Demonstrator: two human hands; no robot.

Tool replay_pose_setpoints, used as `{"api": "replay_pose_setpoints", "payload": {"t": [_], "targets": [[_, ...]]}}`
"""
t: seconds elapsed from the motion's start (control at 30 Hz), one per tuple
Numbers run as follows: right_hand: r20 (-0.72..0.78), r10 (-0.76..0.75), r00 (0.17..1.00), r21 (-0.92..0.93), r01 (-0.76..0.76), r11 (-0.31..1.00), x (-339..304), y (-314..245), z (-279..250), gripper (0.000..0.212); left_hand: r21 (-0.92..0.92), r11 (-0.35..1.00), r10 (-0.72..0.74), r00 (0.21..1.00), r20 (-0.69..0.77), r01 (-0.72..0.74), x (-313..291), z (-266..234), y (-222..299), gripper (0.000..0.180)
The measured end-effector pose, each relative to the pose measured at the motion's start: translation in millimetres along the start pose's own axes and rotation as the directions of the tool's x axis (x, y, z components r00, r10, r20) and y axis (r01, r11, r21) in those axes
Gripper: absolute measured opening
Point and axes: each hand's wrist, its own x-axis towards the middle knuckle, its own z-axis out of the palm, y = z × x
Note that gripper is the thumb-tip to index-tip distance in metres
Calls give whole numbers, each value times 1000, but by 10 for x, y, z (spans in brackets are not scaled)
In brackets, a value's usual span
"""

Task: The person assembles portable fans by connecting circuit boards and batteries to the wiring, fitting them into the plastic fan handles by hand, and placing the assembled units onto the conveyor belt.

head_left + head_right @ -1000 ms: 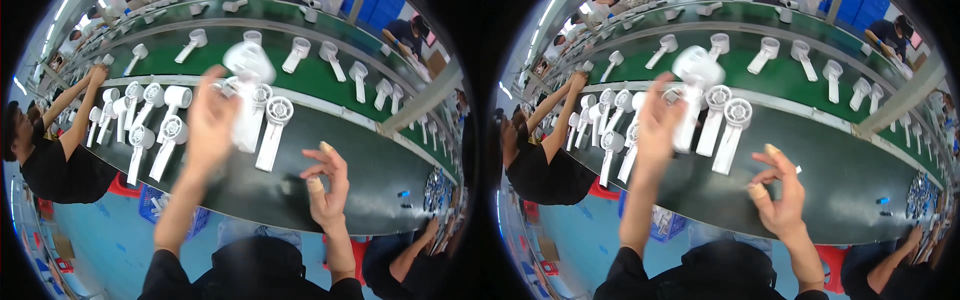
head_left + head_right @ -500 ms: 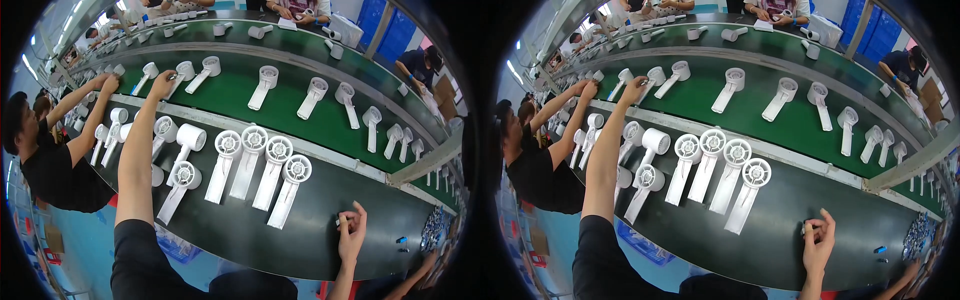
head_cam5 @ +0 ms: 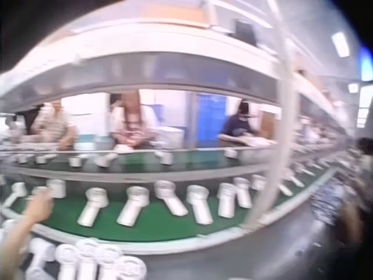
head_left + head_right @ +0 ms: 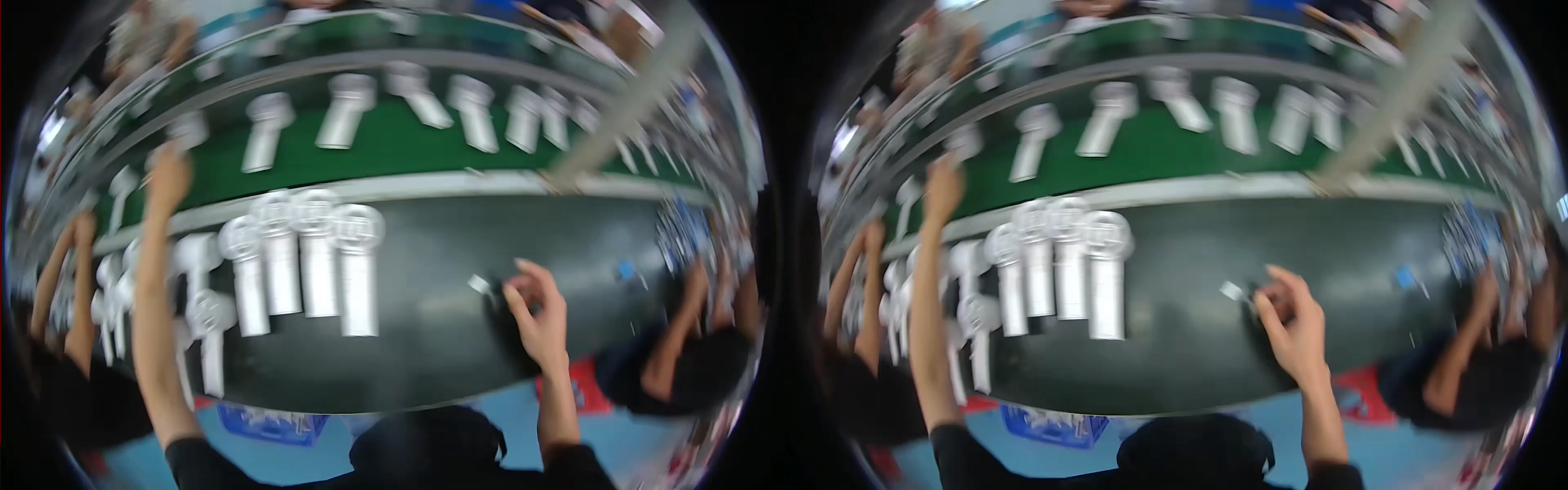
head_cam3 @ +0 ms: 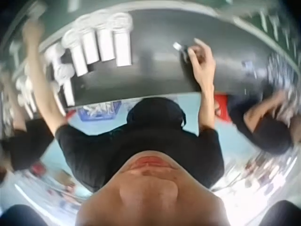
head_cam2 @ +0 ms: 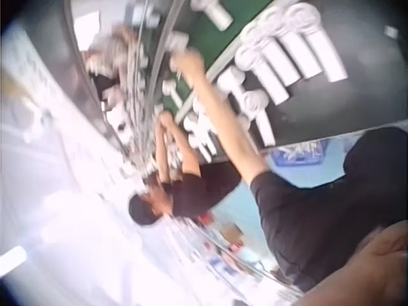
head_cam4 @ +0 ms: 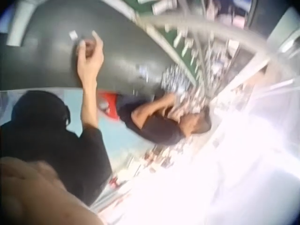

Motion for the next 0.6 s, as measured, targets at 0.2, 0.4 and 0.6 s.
{"api": "replay_pose_setpoints", "payload": {"t": [0.2,0.4,0.6], "targets": [[-504,-190,842,-461,-77,884,20,605,-1333,18,-518,824,-170,973,159,229,-21,-2417,1842,44],[-588,-428,686,-804,-433,409,-24,1564,-2748,38,-751,535,-53,902,429,388,-563,-3643,3811,48],[-556,11,831,-360,-252,898,-49,1119,-2384,38,-755,432,-167,867,470,492,-854,-3484,4563,49]]}}
